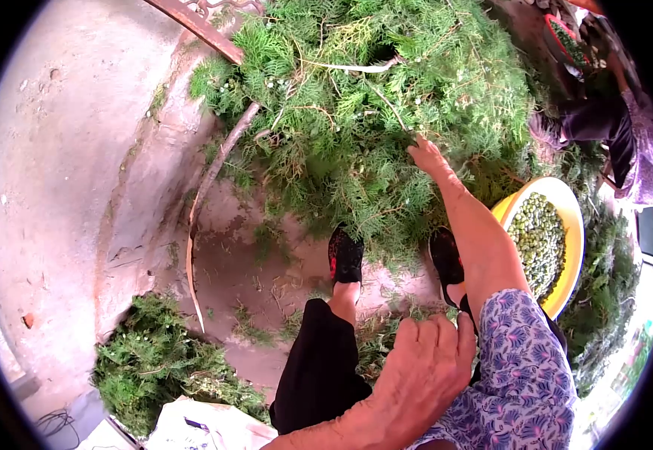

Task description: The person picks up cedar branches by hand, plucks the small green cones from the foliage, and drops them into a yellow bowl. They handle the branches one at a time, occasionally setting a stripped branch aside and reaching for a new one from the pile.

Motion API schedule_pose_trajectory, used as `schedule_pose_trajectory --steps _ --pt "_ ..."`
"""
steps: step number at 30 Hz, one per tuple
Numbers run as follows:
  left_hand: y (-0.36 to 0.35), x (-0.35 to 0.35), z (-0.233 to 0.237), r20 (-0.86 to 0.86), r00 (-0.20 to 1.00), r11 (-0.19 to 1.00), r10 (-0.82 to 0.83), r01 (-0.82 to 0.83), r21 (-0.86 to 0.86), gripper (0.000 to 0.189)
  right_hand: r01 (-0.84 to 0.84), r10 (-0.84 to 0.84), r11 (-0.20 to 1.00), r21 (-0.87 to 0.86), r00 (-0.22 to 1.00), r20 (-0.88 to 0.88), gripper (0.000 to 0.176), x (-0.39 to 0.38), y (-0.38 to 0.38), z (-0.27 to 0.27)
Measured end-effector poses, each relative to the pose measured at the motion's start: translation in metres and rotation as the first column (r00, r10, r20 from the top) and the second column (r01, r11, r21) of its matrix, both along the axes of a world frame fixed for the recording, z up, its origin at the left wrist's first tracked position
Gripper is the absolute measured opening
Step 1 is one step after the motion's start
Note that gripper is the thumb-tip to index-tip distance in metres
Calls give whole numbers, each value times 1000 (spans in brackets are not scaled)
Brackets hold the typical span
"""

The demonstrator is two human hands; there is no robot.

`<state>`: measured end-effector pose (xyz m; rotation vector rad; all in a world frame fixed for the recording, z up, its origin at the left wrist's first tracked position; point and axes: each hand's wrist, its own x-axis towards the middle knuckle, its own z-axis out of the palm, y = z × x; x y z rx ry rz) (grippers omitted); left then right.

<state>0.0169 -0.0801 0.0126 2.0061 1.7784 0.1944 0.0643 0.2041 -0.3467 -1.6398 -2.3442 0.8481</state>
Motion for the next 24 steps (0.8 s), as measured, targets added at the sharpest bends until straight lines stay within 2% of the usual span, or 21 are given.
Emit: schedule_pose_trajectory --steps 2,3,4,5,7,9,11,12,14,15,16,18,19,20,22,23,24 --pt "0 -4 -5 10 1000 997 -24 23 68 37 -6 11 996 -94 999 51 51 -12 5 22" --pt "1 -3 -7 15 999 997 -31 30 74 37 30 -24 997 -70 996 84 38 -18 8 30" --pt "1 -2 -8 15 1000 996 -27 26 87 37 15 -18 998 53 999 48 32 -21 10 25" --pt "1 -2 -8 14 1000 995 -20 19 99 38 74 -77 996 41 994 75 32 -20 9 28" --pt "3 -2 -10 32 999 994 -37 33 105 37 166 -175 984 71 971 162 34 -33 -6 72" --pt "6 -1 -8 52 997 992 -51 44 114 37 22 -49 995 102 960 277 35 -38 -14 98" --pt "8 -1 -4 36 998 998 -45 43 54 38 -153 99 979 135 934 343 36 -40 -23 121" --pt "8 0 -3 37 998 997 -48 45 61 38 -339 237 908 244 900 366 32 -39 -27 131" --pt "9 1 -2 27 999 996 -24 22 81 38 -604 443 785 134 700 559 21 -45 -28 152" --pt "9 1 -2 26 999 996 -26 23 91 38 -702 481 685 195 637 602 17 -49 -25 156" --pt "9 2 -3 52 998 994 -20 14 106 38 -701 476 684 201 638 605 17 -51 -24 159" --pt "9 2 -5 76 997 992 -14 4 124 39 -868 556 467 166 435 708 15 -63 -25 167" --pt "9 2 -6 61 998 989 -16 7 148 36 -920 567 323 224 378 732 17 -69 -28 169" --pt "8 1 -7 46 999 985 -16 8 171 35 -921 568 319 225 376 732 17 -77 -28 167" --pt "7 -3 -6 28 1000 988 -7 3 154 35 -955 694 198 222 297 656 28 -94 -30 151" --pt "7 -5 -6 12 1000 990 -2 1 139 34 -961 671 135 240 267 692 42 -101 -30 138" --pt "5 -7 -5 13 1000 991 2 -3 133 34 -962 676 133 239 264 688 42 -107 -34 141"
